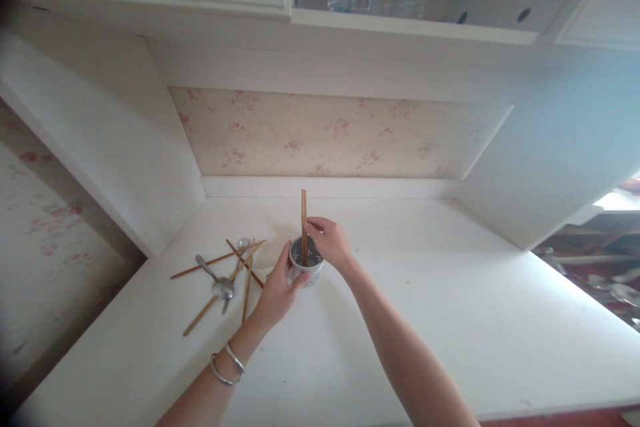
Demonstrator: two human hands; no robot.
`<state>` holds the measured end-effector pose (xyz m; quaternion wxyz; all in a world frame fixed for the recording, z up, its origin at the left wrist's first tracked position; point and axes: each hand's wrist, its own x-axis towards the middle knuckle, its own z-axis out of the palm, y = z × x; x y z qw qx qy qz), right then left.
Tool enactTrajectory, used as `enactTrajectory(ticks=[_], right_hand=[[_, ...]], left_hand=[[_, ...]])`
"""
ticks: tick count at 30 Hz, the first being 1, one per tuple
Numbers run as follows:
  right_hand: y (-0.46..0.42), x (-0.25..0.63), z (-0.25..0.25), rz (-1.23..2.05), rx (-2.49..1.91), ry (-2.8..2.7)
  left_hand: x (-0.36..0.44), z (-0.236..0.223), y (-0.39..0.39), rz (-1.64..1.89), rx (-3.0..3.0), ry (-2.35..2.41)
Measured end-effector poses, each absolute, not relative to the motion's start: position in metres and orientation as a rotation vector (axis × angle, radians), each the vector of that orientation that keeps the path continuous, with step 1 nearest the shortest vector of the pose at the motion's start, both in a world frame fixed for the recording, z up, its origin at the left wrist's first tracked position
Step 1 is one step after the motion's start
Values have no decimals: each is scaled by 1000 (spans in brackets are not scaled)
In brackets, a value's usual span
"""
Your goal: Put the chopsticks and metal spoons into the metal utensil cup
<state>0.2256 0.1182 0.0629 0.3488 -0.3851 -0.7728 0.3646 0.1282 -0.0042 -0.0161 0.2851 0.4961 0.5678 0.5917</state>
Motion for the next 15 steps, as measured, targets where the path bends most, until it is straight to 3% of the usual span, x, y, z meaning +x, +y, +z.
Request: enactTrajectory(ticks=[15], right_hand=[[116,230,51,1091,-994,-1973]], left_hand=[[124,-23,-1,1558,1323,1377]])
